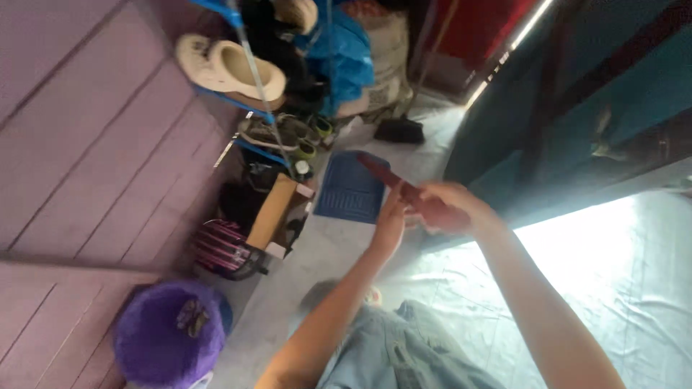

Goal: Sweep the floor with a broom and dustpan, then vacuum the area with a handheld vacuum, and finally clean out the vacuum's dust bin and filter.

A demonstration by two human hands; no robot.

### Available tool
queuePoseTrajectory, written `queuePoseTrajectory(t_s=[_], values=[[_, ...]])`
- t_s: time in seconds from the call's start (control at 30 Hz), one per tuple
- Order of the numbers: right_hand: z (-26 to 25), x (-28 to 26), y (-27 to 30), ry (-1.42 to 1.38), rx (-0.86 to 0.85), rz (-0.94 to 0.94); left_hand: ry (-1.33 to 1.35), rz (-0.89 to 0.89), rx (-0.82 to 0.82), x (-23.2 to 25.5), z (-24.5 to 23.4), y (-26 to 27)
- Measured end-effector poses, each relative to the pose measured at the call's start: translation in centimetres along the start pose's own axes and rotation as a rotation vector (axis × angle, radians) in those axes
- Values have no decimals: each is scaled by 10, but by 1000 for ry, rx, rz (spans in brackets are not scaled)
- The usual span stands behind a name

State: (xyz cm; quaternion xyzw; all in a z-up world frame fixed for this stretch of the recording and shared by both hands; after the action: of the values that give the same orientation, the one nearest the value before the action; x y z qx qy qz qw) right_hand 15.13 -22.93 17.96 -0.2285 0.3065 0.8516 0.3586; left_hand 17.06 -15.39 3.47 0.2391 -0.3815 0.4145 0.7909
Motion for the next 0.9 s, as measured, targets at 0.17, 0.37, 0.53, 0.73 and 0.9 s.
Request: queuePoseTrajectory(t_s=[0.17, 0.37, 0.53, 0.73, 0.9], values=[[-89, -65, -71, -44, 82, 29, -835, 86, 114, 115, 33, -43], [-210, -135, -176, 150, 67, -1, -1264, 599, 95, 203, 52, -132], [-273, -182, -262, -4, 51, -9, -1233, 394, 130, 221, 7, -256], [-265, -240, -266, 175, 584, -28, -1325, 147, -4, 208, -56, -385], [-311, -252, -229, 465, 719, 75, -1412, 30, 66, 174, -114, -465]])
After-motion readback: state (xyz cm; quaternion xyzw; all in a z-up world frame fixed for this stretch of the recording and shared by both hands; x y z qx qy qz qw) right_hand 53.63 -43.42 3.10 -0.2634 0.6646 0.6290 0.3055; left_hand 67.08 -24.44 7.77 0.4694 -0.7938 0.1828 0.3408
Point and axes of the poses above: each hand's wrist, its own y-axis away from the middle knuckle, its own z-axis out of the palm, x = y × z, the point moved 7 cm from there along -y, towards the middle knuckle, and after that the axes turned 9 degrees about -x, right-handed, at the moved point
